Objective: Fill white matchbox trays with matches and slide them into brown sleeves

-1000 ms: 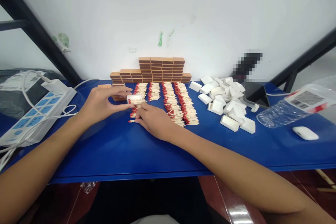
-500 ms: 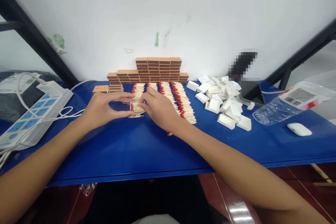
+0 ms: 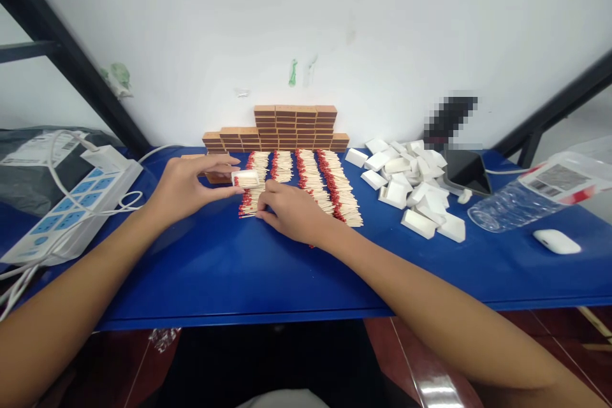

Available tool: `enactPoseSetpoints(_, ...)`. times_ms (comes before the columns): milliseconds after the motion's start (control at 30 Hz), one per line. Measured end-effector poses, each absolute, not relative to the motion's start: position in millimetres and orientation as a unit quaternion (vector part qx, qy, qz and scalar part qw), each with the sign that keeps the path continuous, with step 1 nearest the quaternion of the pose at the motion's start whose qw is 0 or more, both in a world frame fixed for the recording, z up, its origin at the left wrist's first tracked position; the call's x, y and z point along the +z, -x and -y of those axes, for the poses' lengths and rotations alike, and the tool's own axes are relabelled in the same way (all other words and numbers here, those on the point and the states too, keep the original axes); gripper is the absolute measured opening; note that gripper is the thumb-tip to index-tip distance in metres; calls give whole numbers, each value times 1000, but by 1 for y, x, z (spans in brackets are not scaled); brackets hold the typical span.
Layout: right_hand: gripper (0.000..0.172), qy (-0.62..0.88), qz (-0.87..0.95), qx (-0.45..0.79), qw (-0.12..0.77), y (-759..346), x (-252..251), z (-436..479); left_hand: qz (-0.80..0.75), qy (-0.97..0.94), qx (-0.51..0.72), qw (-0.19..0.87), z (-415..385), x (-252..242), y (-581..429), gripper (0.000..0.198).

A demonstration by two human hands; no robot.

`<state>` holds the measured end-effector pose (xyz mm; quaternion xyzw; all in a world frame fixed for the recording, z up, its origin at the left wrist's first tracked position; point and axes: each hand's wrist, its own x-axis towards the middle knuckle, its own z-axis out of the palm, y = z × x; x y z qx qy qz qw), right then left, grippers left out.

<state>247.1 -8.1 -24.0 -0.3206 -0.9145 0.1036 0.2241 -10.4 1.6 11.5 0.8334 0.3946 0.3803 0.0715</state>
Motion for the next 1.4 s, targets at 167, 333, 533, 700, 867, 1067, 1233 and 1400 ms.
enactPoseSetpoints(167, 6, 317, 915, 115, 220, -245, -25, 9, -384, -836, 386, 71, -2, 10, 9, 43)
enactPoseSetpoints(333, 9, 325, 919, 127, 185, -244, -24, 12, -377, -841, 383, 57, -1, 11, 9, 42)
enactPoseSetpoints(533, 10, 320, 914, 110, 222, -257, -8, 10, -370, -851, 365, 76, -1, 13, 9, 49)
enactPoseSetpoints(700, 10, 377, 885, 11, 272, -263, -4, 3, -352, -854, 366, 111, 5, 9, 3, 55)
enactPoseSetpoints(867, 7, 377, 889, -21, 260, -258, -7, 3, -336, -860, 372, 98, 10, 2, -4, 56)
enactPoseSetpoints(1067, 6, 379, 892, 22, 246, -260, -5, 4, -334, -857, 377, 107, 9, 1, -5, 58)
enactPoseSetpoints(1233, 10, 384, 872, 26, 302, -254, -7, 7, -332, -856, 383, 103, 11, 1, -7, 57)
enactPoseSetpoints(1400, 10, 346, 872, 54, 342, -250, -10, 7, -343, -847, 388, 119, 8, 2, -3, 54)
